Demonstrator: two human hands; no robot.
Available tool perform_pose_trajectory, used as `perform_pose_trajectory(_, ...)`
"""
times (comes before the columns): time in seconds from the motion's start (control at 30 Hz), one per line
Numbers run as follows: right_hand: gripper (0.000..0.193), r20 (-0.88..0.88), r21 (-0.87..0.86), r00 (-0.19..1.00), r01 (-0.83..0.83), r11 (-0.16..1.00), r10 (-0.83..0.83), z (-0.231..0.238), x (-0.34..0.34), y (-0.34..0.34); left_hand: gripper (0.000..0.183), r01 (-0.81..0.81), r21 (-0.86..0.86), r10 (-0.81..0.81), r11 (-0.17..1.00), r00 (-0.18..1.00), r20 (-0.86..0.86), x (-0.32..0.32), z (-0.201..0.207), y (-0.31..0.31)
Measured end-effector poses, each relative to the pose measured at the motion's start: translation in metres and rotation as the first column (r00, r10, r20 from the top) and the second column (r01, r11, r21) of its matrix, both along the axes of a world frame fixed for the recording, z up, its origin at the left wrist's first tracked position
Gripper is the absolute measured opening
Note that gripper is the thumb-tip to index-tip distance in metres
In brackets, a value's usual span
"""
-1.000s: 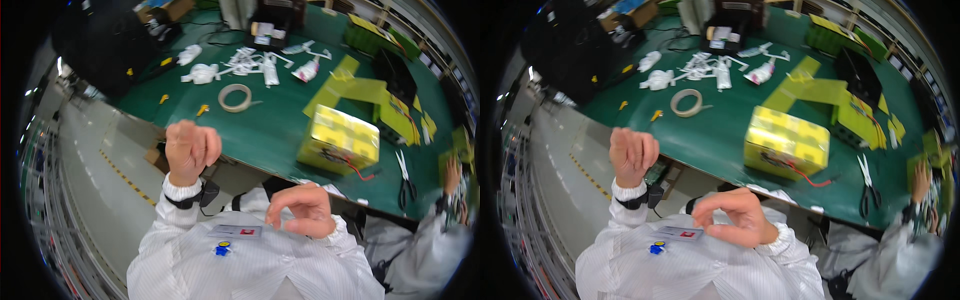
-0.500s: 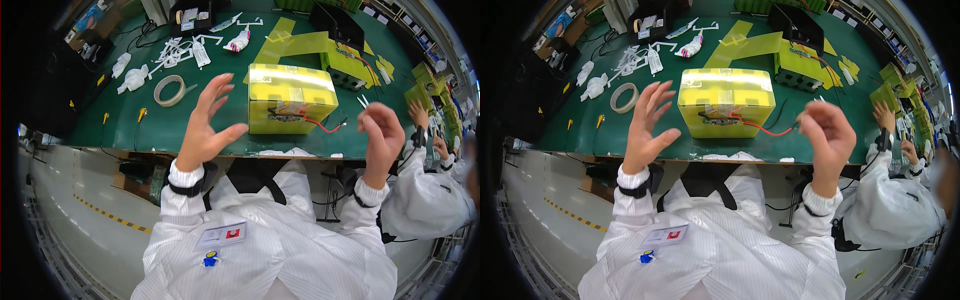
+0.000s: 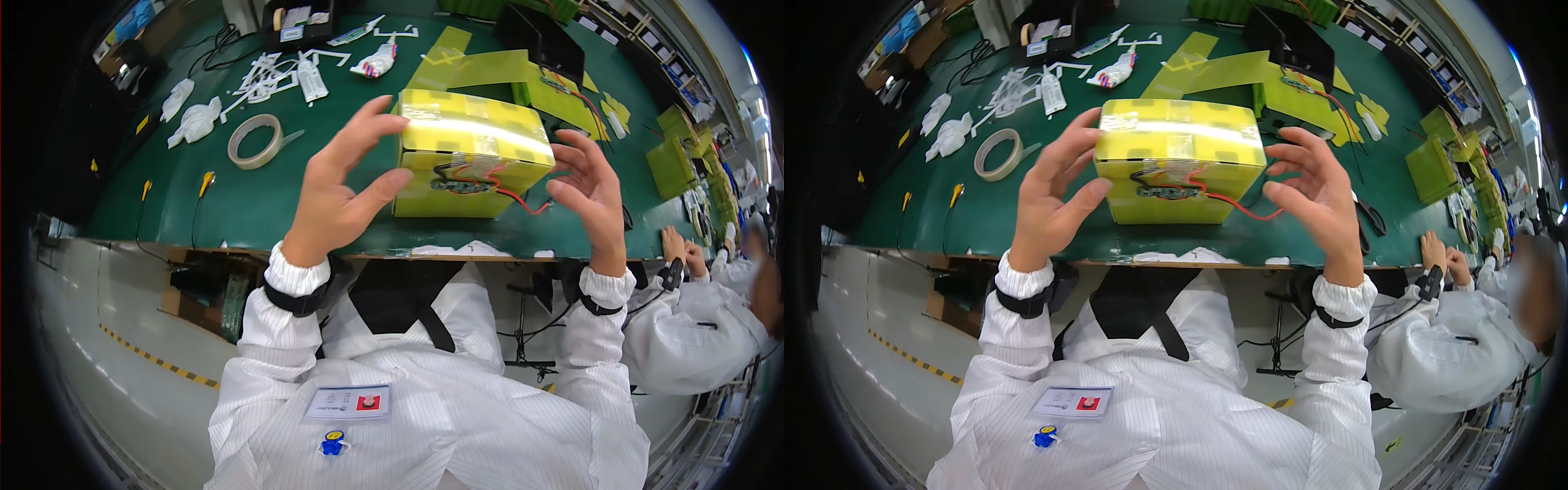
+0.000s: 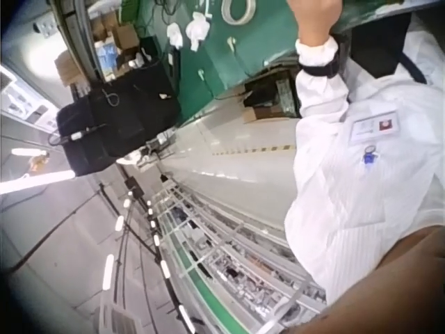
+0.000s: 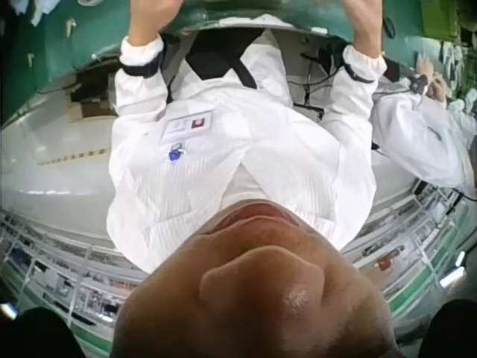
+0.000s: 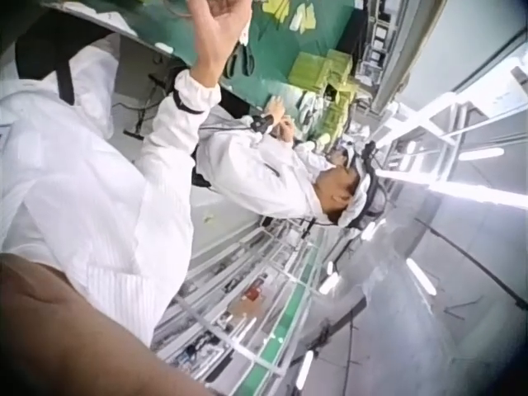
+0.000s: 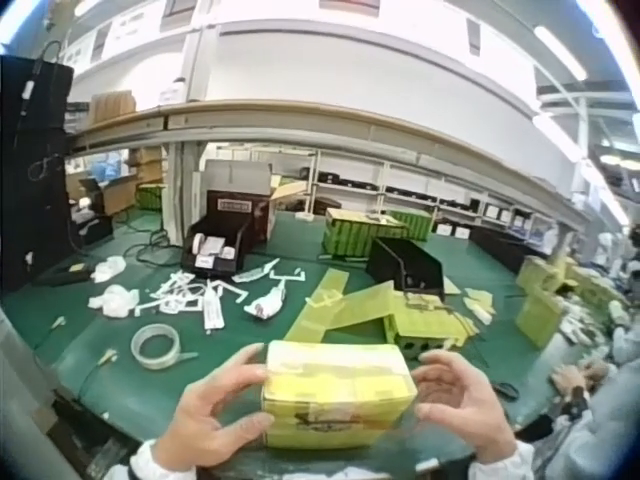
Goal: The person tapes a battery pack, wipes their hands, and applies glue to a circuit board. They then cut a piece of tape with scissors and press it over the circuit board and wires.
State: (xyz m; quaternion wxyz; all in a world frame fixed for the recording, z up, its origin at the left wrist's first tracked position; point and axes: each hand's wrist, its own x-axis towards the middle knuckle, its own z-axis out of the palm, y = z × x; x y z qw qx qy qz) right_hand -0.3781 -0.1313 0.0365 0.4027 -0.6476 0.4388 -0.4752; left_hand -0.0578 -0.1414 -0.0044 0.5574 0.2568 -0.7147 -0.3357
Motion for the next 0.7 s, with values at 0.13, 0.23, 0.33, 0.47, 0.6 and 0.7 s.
perform_pose_trajectory(0.13, 0.057, 0.002, -0.069, 0.995, 0.104, 0.992, -0.105, -0.003, -0.004, 0.008, 0.042, -0.389, -0.091, 0.377, 0.917, 0.917, -0.13, 0.014, 0.003, 0.031)
perform_pose_trajectory(0.23, 0.054, 0.064, -0.096, 0.984, 0.172, 0.98, -0.167, -0.005, -0.01, 0.019, 0.029, 0.263, -0.163, -0.294, 0.951, 0.932, -0.214, 0.039, 0.051, 0.077)
perform_pose_trajectory(0.33, 0.052, 0.114, -0.065, 0.982, 0.157, 0.985, -0.149, -0.019, -0.008, 0.019, 0.031, 0.608, -0.114, -0.618, 0.785, 0.761, -0.198, 0.039, 0.089, 0.097)
perform_pose_trajectory(0.47, 0.052, 0.151, -0.042, 0.982, 0.121, 0.992, -0.113, -0.035, 0.008, 0.017, 0.049, 0.602, -0.218, -0.641, 0.768, 0.723, -0.258, 0.008, 0.103, 0.126)
perform_pose_trajectory(0.6, 0.052, 0.18, -0.068, 0.979, 0.112, 0.991, -0.098, -0.04, 0.013, 0.019, 0.03, 0.476, -0.358, -0.593, 0.803, 0.701, -0.397, 0.005, 0.1, 0.136)
perform_pose_trajectory(0.7, 0.053, 0.153, -0.079, 0.983, 0.116, 0.99, -0.103, -0.037, 0.012, 0.023, 0.033, 0.464, -0.348, -0.575, 0.815, 0.722, -0.384, -0.004, 0.1, 0.13)
